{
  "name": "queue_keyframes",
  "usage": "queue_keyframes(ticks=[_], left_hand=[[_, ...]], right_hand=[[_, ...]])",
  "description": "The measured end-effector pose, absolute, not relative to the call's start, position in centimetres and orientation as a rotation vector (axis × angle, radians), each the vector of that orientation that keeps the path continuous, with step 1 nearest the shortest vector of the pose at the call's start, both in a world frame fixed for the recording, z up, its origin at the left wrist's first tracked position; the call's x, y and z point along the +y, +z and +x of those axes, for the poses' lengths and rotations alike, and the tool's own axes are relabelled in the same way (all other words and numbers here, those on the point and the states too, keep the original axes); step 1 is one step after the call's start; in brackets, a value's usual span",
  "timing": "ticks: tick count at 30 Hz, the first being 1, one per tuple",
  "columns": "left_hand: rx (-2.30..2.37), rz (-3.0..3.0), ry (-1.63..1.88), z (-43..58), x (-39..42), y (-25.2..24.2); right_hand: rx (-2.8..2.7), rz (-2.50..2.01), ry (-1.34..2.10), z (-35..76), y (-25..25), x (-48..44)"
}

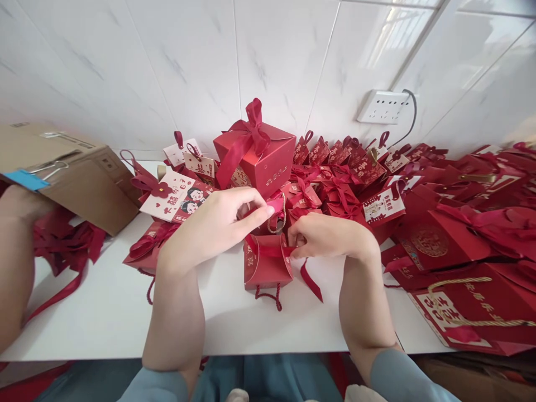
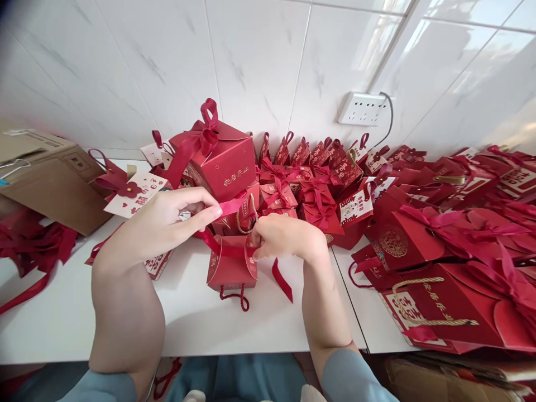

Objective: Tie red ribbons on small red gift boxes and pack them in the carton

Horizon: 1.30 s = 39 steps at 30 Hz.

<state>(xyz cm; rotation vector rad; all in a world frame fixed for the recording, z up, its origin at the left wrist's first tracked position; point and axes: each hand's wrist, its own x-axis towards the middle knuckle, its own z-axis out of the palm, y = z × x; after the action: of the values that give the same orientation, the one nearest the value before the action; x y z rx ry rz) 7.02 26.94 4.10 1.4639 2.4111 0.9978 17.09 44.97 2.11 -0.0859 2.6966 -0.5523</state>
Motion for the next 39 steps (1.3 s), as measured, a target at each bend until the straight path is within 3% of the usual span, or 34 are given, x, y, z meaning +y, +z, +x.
queue_keyframes(ticks=[20,31,39], left_hand=[[2.454,1.398,1.224,6.7,26.3,4.3],[2.273,1.435,1.750,7.2,26.2,4.4],[2.357,1.440,1.820,6.9,26.1,4.6]], right_hand=[[2.721,0.021,-0.561,18.3,2.8,46.3],[2.763,-0.002,-0.549,19.0,3.3,46.4],[2.738,0.042,-0.588,19.1,3.2,46.5]])
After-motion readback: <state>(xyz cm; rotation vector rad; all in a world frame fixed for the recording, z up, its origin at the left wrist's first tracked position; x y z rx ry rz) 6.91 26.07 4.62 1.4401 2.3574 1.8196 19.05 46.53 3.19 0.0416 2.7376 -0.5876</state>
